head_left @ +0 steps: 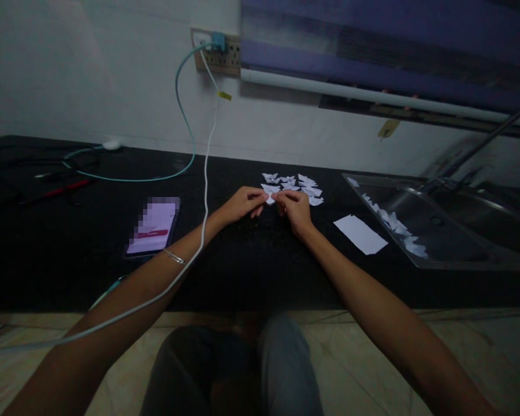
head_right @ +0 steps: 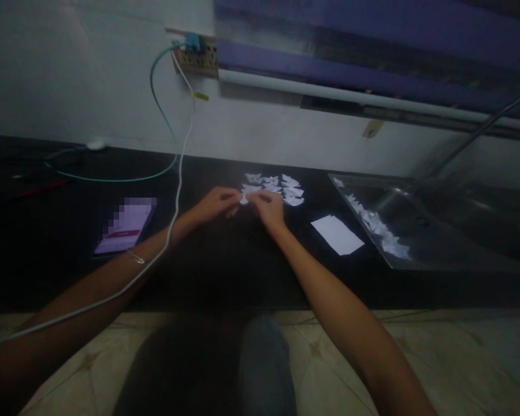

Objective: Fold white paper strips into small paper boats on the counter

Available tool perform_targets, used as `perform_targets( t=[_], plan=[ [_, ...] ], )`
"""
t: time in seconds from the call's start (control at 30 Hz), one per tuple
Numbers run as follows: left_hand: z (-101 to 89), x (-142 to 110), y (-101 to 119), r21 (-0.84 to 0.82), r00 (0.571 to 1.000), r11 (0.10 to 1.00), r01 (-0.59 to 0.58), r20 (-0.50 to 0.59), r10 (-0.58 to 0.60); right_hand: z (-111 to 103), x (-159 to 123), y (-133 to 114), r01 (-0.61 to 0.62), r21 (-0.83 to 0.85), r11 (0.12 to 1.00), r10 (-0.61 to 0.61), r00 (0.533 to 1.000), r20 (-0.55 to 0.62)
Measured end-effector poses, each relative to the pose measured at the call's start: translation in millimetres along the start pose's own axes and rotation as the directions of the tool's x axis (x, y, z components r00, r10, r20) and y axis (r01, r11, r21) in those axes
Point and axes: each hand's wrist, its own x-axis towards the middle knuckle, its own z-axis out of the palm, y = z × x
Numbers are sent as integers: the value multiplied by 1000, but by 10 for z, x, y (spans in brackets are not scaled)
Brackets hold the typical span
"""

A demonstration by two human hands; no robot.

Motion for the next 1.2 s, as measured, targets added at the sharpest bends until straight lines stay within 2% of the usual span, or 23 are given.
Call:
perform_targets(
  t=[0.13,0.3,0.4,0.47,0.57,0.63,0.73,0.9,1.03,1.2],
  plan=[
    [71,13,81,-5,992,1000,17,-125,-18,53,-20,-34,-33,66,997,37,997,-71],
    [171,26,153,20,958,999,28,-286,-21,67,-1,-37,-3,65,998,11,991,-130],
    [153,65,123,-3,902,1000,10,-431,-10,53,18,-34,6,48,999,0,991,-136],
    [106,97,92,-23,856,1000,1,-516,-13,46,19,-51,13,39,999,-9,995,-97],
    [46,119,79,-4,813,1000,1,-583,-4,50,3,-109,49,36,998,-48,998,-29],
    [46,103,101,50,818,999,-7,-574,34,53,-11,-156,94,29,995,-93,995,-23],
    [89,53,154,151,861,988,-15,-501,89,36,-27,-204,161,-56,985,-162,987,-5],
    [120,3,186,205,889,978,-30,-443,120,-9,-39,-225,261,-185,947,-247,964,98],
    [114,9,166,193,895,981,-18,-434,101,-7,-40,-240,223,-167,960,-198,968,156],
    [137,25,133,239,892,969,-54,-424,154,-23,-38,-245,124,-111,986,-96,969,229]
  ],
)
